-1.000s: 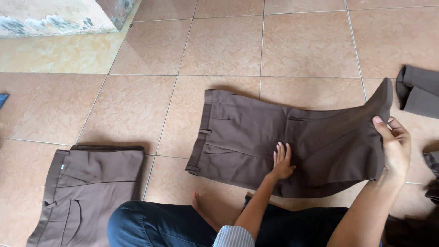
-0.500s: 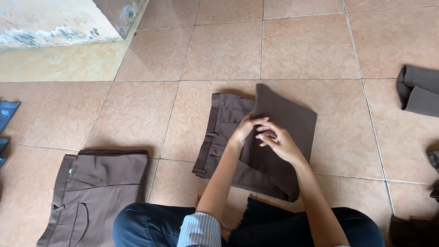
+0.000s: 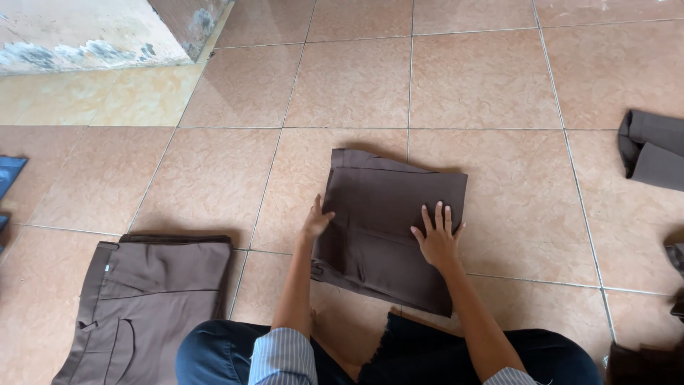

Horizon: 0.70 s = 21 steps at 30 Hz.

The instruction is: Folding brown pants on the floor and stacking them neatly.

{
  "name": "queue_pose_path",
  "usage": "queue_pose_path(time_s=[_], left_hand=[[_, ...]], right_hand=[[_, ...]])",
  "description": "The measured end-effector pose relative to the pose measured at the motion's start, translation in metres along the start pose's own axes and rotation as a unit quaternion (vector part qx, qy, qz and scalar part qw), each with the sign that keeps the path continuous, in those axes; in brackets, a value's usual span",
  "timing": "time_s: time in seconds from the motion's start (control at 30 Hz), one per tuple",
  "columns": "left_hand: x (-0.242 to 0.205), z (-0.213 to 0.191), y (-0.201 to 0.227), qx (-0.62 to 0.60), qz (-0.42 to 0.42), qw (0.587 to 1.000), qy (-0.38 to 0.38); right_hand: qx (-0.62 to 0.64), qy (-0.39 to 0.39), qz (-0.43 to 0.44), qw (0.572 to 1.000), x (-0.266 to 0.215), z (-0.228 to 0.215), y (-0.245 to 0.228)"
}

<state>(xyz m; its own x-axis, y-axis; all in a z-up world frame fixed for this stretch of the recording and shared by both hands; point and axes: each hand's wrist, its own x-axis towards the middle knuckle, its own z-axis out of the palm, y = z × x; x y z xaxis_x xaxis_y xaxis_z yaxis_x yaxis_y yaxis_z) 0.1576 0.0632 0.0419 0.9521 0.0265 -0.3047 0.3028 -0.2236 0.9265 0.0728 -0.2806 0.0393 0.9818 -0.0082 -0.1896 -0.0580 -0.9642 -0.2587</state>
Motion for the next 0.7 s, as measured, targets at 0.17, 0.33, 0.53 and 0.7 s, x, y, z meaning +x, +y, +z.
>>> queue_pose_path(time_s=[0.17,0.33,0.53,0.7], left_hand=[[-0.056,0.038,0.011,0.503,0.156,0.849,0.053],[-0.073,0.049,0.007,0.534,0.120,0.833,0.080],[-0.024,0.036,-0.061,0.461,0.015,0.857,0.229],[0.055,0.020,-0.133,0.338,-0.001,0.919,0.204]], right_hand=[[-0.151,0.075,-0.134,0.976,-0.012,0.001,-0.026],[-0.059,0.130,-0.070,0.987,-0.013,0.005,-0.008],[0.001,0.257,0.051,0.965,0.003,0.035,0.019],[0.168,0.281,0.158,0.932,0.068,0.098,0.093]])
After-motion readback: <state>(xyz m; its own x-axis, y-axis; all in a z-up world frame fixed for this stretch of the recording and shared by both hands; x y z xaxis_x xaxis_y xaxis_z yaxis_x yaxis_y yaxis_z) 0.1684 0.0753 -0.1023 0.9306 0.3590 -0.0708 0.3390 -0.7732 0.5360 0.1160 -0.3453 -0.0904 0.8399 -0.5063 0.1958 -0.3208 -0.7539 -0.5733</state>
